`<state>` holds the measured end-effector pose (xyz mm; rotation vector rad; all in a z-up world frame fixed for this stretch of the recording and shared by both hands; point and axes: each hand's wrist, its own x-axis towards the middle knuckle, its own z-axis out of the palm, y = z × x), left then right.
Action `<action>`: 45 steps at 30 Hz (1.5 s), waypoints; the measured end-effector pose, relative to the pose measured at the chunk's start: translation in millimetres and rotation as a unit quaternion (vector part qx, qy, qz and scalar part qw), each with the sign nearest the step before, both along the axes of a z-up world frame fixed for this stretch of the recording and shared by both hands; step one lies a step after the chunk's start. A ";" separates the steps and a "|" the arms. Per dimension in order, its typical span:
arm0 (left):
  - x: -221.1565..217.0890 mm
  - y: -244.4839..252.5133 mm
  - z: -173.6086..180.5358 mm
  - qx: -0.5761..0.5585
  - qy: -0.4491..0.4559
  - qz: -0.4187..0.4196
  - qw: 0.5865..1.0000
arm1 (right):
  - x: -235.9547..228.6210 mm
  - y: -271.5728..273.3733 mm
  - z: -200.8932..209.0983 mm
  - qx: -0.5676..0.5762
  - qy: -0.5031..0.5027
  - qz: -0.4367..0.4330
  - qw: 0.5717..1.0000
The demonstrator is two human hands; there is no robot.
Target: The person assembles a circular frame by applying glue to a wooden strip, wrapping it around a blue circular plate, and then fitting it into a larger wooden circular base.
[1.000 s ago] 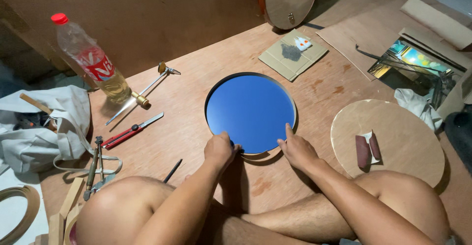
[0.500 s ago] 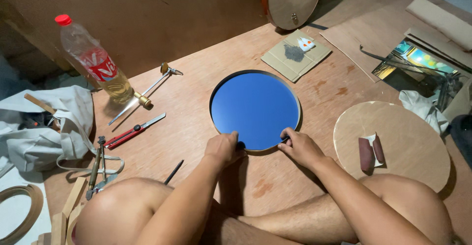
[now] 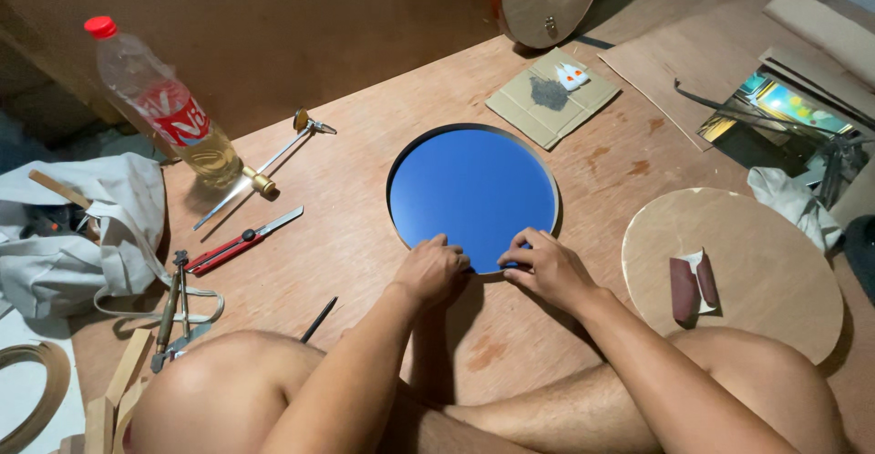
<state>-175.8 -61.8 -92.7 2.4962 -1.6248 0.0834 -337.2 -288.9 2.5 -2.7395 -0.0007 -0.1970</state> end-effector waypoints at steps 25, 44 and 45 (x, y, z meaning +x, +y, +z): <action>-10.3 -13.8 23.2 -0.074 0.064 -0.016 0.995 | 17.6 -4.1 -33.9 -0.080 -0.032 0.033 0.996; 4.9 13.4 -3.2 -0.058 -0.010 0.098 0.993 | 221.0 228.7 43.1 0.138 0.011 0.121 0.983; 12.4 21.5 -7.5 -0.055 -0.008 0.103 0.993 | 237.5 262.2 48.4 0.128 0.079 0.151 0.977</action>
